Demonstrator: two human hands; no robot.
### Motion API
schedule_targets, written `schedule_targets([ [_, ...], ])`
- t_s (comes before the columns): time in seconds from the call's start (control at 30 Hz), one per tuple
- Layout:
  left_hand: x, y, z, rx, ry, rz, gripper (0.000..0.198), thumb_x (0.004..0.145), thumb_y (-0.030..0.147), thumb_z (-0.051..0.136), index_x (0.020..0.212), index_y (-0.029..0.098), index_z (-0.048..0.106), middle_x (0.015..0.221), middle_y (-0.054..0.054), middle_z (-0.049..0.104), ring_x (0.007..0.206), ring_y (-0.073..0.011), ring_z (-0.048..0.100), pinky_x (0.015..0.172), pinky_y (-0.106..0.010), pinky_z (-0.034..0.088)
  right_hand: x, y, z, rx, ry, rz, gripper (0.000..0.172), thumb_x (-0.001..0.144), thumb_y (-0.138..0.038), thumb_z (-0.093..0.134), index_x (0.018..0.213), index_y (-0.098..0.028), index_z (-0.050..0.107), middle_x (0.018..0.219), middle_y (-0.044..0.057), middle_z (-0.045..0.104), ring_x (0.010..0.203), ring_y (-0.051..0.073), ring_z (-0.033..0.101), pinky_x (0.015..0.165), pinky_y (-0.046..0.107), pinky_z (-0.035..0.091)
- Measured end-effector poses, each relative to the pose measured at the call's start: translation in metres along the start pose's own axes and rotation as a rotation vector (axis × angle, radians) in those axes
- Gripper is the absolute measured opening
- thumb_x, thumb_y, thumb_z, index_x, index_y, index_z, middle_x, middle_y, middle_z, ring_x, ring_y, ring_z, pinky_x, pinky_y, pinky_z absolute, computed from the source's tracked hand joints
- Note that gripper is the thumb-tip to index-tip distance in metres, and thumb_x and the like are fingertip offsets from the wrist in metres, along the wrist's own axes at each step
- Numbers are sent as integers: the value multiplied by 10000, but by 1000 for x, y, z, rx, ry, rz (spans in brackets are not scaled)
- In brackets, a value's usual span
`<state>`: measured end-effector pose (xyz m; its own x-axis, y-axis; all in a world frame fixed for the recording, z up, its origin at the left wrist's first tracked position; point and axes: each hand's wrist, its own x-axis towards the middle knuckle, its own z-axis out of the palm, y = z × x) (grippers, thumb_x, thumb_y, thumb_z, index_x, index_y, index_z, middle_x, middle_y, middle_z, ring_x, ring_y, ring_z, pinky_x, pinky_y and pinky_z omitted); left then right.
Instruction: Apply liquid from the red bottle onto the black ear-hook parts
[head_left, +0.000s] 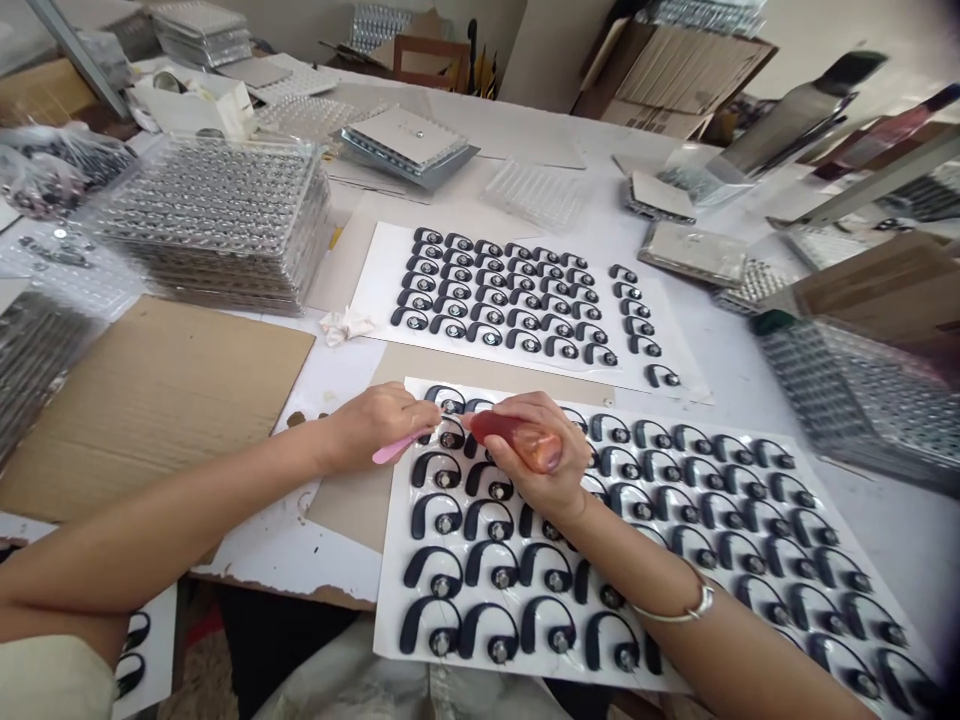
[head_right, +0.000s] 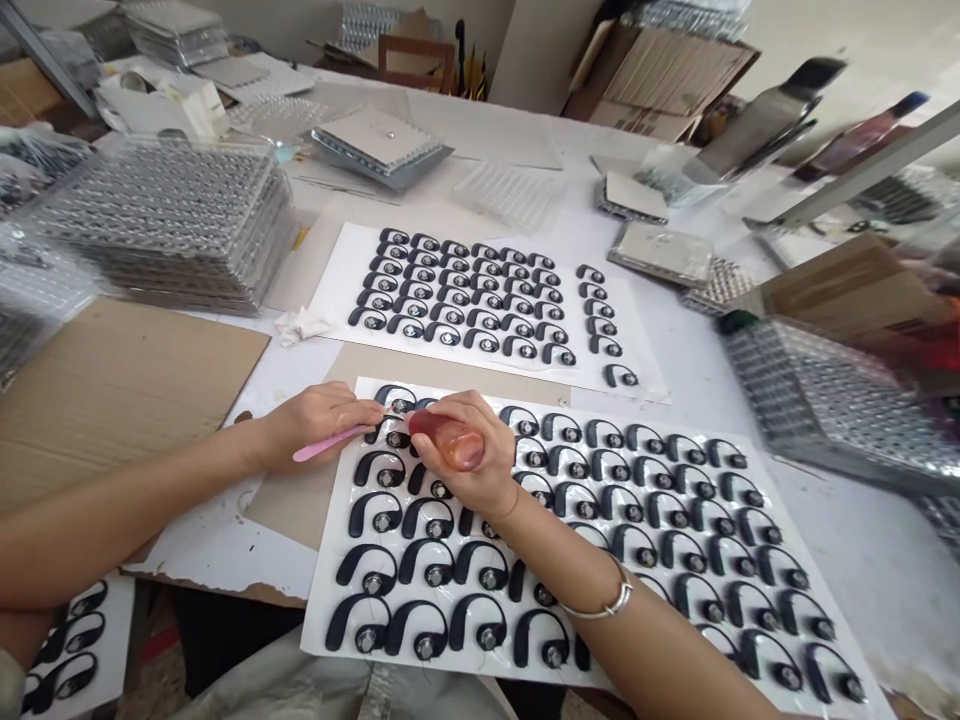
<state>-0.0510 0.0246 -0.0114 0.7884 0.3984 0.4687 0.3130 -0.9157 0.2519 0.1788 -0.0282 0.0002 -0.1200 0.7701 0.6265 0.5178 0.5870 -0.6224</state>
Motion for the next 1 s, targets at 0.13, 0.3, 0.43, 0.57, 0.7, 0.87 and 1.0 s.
schedule_targets([
  [0.13,1,-2,-4,-105,6,-18,193,954,200,443,1012,149,620,891,-76,715,765,-154,659,733,-280,541,2,-1,1,-17,-4,-14,210,743,-262,707,937,-212,642,811,45,660,725,192,627,642,351,542],
  [0.3,2,-1,-6,-150,7,-23,170,949,183,454,1010,144,609,918,-73,716,774,-153,659,742,-273,533,2,-2,2,-17,0,-31,213,744,-248,714,940,-216,637,819,41,660,734,184,627,648,337,541],
  [0.43,3,-1,-7,-132,19,-9,162,950,185,457,1004,139,602,914,-78,714,769,-156,656,734,-273,528,1,-1,1,2,-1,-21,224,738,-231,719,945,-209,636,819,41,648,729,173,616,642,328,533],
  [0.57,2,-1,-5,-109,2,-12,169,957,200,446,1003,155,603,888,-68,709,773,-152,660,743,-272,526,-1,0,0,13,27,5,199,735,-218,712,920,-210,639,796,36,640,710,174,606,625,336,525],
  [0.7,2,-2,-3,-103,26,6,168,956,202,444,992,158,602,872,-65,708,749,-149,661,730,-267,528,-1,0,-1,19,63,24,185,728,-211,714,900,-209,645,781,32,640,699,176,606,624,340,518],
  [0.87,1,-4,-1,-104,58,24,141,951,196,464,993,160,594,869,-60,710,739,-145,664,724,-265,529,-2,3,-1,50,88,75,171,733,-231,709,891,-203,651,777,33,636,697,179,606,631,340,513],
  [1.0,1,-3,0,-119,98,45,127,947,194,479,1001,160,588,864,-59,711,741,-146,671,727,-265,535,-2,5,0,68,103,116,173,728,-246,710,885,-204,652,780,27,630,687,171,603,631,332,510],
])
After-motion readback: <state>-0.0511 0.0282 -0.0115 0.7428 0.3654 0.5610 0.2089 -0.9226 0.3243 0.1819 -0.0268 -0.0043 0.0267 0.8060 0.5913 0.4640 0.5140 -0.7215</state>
